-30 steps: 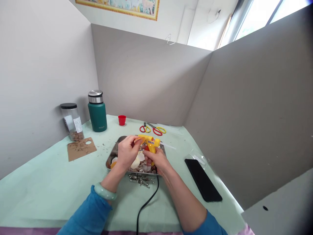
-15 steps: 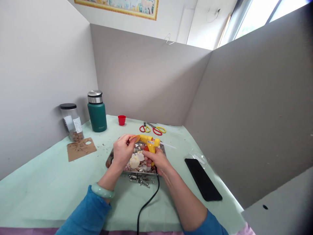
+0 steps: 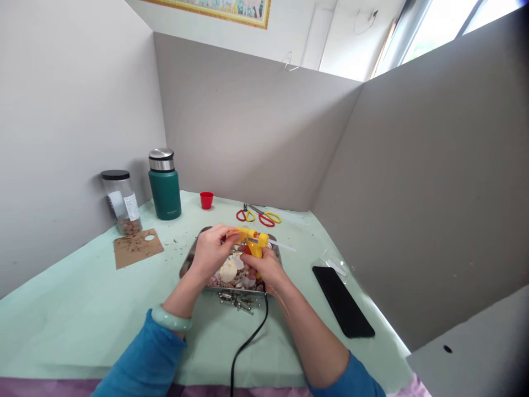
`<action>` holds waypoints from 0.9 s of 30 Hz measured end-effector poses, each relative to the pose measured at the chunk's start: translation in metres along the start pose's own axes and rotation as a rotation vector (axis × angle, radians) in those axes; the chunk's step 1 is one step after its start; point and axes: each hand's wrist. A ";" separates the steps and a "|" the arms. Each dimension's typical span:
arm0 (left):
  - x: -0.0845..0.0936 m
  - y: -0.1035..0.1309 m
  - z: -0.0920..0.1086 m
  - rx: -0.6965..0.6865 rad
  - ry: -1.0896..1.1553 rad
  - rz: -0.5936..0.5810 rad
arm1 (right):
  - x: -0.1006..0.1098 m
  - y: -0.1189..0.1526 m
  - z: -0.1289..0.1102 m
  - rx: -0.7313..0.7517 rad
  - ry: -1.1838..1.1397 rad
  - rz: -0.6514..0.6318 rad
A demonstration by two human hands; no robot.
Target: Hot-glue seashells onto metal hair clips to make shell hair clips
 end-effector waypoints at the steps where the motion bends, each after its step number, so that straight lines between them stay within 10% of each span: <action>1: -0.001 0.002 0.003 -0.061 -0.016 -0.012 | 0.001 -0.001 0.000 -0.003 -0.004 0.000; 9: -0.001 0.004 0.004 0.051 -0.057 0.188 | 0.002 -0.001 0.000 -0.020 -0.031 -0.035; 15: -0.007 0.006 0.007 -0.071 -0.022 0.047 | 0.003 -0.002 -0.003 0.021 0.065 -0.006; 19: -0.005 0.005 0.007 0.369 0.255 0.072 | 0.012 -0.006 -0.006 0.116 0.185 0.088; 23: -0.002 0.003 -0.002 0.575 0.435 0.060 | 0.021 -0.005 -0.008 0.400 0.754 0.250; 27: -0.002 0.005 -0.005 0.601 0.503 -0.007 | 0.028 0.001 -0.010 0.522 1.195 0.100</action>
Point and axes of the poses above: each hand's wrist, its own y-axis away from the middle knuckle, its own x-axis out of the back of the hand, z = x × y, and after that the axes turned 12 degrees about z, right-handed
